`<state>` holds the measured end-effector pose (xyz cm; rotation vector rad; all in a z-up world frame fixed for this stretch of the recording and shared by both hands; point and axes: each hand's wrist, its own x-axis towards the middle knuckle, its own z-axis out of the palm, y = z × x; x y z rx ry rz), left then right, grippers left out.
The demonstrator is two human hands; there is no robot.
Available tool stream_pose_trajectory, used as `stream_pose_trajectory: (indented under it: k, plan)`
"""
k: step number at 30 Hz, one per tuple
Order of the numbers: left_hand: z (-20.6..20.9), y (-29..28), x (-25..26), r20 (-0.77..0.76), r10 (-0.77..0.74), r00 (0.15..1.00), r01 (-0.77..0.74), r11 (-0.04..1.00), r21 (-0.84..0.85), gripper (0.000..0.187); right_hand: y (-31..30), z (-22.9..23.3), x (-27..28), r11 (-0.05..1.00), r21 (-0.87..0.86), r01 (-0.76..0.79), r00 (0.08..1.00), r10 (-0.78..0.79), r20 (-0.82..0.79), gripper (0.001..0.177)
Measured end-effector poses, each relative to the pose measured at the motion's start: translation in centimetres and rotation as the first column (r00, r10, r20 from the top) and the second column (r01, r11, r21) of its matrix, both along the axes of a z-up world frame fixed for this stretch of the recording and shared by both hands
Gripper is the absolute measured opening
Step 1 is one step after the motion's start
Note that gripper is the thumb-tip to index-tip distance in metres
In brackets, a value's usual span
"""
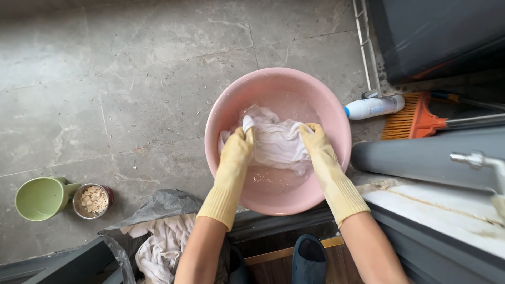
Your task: Hand washing a white garment in a pink plastic basin on a balcony.
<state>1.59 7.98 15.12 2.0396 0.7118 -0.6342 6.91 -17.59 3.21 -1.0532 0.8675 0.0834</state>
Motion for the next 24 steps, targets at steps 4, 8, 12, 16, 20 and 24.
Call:
stream_pose_trajectory:
  k: [4,8,12,16,20,24]
  plan:
    - [-7.7,-0.8,-0.1,0.154,-0.526,0.837,0.438,0.811,0.387,0.054,0.4,-5.2,-1.4,0.163,-0.735,-0.659,0.644,0.626,-0.439,0.069]
    - [-15.0,-1.9,-1.3,0.577,-0.275,0.769,0.286,0.955,0.073,0.079,0.2,-8.2,-2.5,0.108,-0.777,-0.62,0.646,0.633,-0.427,0.079]
    - [-19.9,-1.1,-1.8,0.435,-0.399,0.807,0.392,0.913,0.111,0.05,0.2,-7.2,-2.3,0.418,-0.677,-0.606,0.738,0.612,-0.283,0.071]
    - [-11.4,-0.5,-2.2,0.281,-0.18,0.943,0.151,0.981,0.122,0.032,-0.7,-2.8,-4.7,0.671,-0.487,-0.559,0.819,0.537,-0.202,0.068]
    - [-15.9,-2.8,-1.5,0.276,0.484,0.83,-0.239,0.757,-0.608,0.046,0.1,3.7,-4.5,0.87,-0.258,-0.419,0.908,0.407,-0.103,0.07]
    - [-16.9,-7.8,-2.1,0.246,0.423,0.872,-0.184,0.749,-0.637,0.046,4.7,6.9,-3.5,0.945,0.075,-0.319,0.947,0.321,-0.019,0.078]
